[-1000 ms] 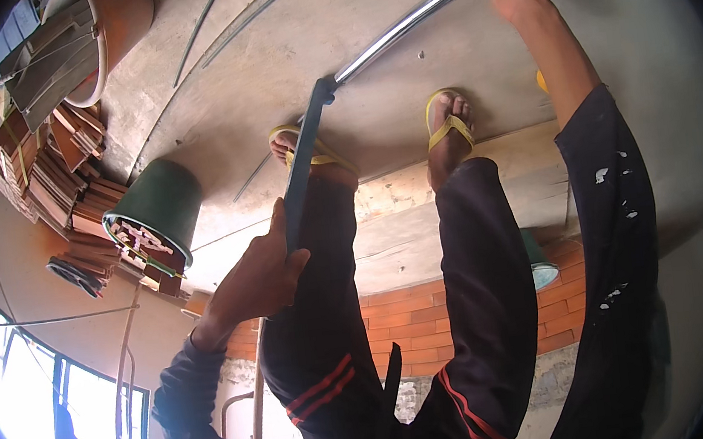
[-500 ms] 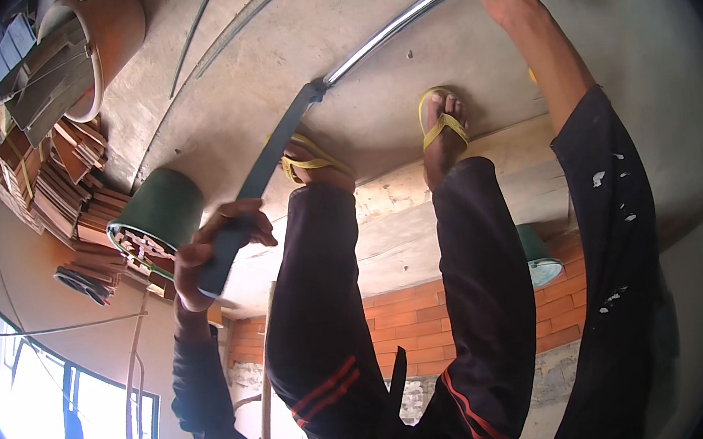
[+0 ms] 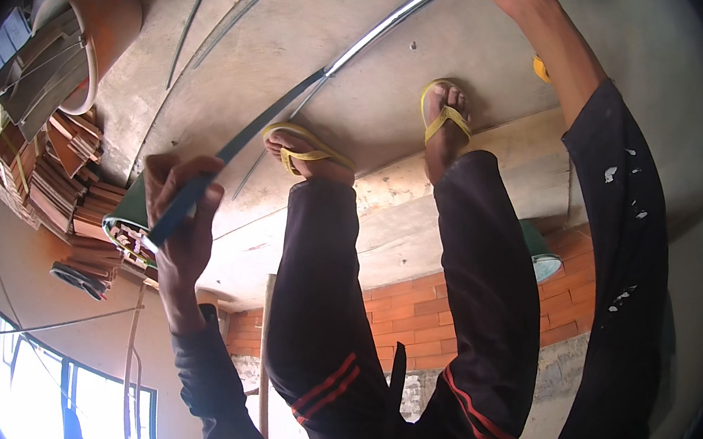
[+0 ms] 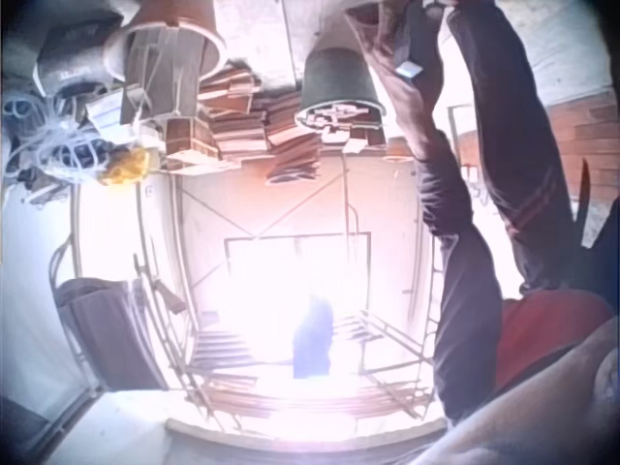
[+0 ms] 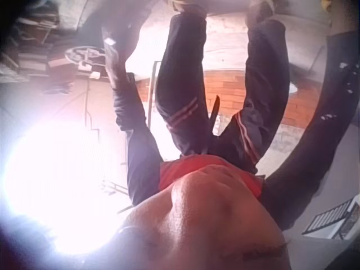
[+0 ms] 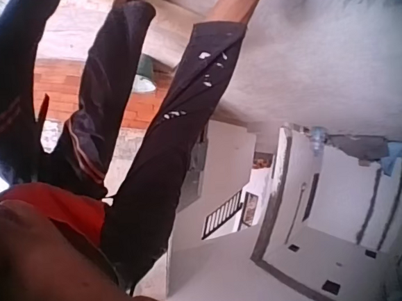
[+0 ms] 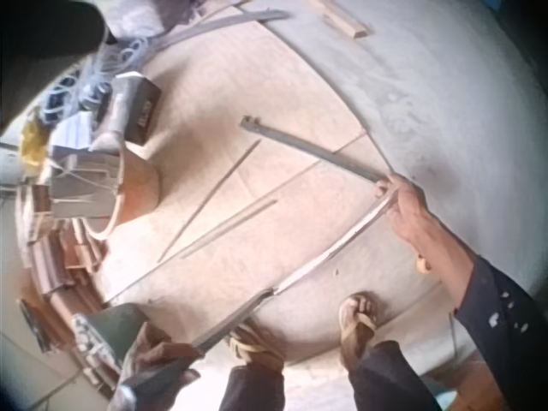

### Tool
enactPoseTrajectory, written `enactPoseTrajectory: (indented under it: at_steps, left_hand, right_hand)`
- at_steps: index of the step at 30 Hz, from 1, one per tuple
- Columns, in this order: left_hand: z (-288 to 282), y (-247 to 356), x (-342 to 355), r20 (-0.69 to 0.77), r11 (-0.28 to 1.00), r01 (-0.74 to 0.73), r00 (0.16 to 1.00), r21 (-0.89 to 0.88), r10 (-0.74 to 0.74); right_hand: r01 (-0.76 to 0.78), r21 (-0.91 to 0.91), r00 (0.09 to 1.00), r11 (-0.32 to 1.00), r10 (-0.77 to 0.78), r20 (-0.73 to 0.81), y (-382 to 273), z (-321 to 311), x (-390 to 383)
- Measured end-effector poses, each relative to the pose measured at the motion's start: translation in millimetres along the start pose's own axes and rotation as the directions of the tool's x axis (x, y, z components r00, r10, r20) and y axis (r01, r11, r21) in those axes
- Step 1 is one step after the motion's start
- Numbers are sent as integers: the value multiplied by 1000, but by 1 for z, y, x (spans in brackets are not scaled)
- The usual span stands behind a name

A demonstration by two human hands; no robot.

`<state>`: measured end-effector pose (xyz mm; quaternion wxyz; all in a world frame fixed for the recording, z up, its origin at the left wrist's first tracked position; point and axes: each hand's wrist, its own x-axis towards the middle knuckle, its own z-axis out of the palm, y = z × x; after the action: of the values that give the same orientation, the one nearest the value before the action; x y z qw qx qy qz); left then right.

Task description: The person measures and cuts several metal rods using a tape measure and a hacksaw. They repeatedly measure lengths, mark the rods, and saw them to size, placing the cut pieces on the floor.

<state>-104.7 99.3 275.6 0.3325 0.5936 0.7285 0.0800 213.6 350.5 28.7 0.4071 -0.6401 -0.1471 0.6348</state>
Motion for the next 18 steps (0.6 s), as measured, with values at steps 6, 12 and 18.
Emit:
enactPoseTrajectory:
  at_steps: [6,12,18]
  left_hand:
    - [31,-23,-6,-128,764,28,981,-644,-144]
    - [31,-23,-6,-165,758,-17,979,-652,-120]
    - [36,-16,-3,-211,618,-144,977,-773,-36]
  right_hand:
    - [-128,19,986,992,125,110,-4,-26,15]
    - [-124,3,974,992,122,190,-6,-31,17]
    - [-93,-27,983,995,96,155,-8,-27,11]
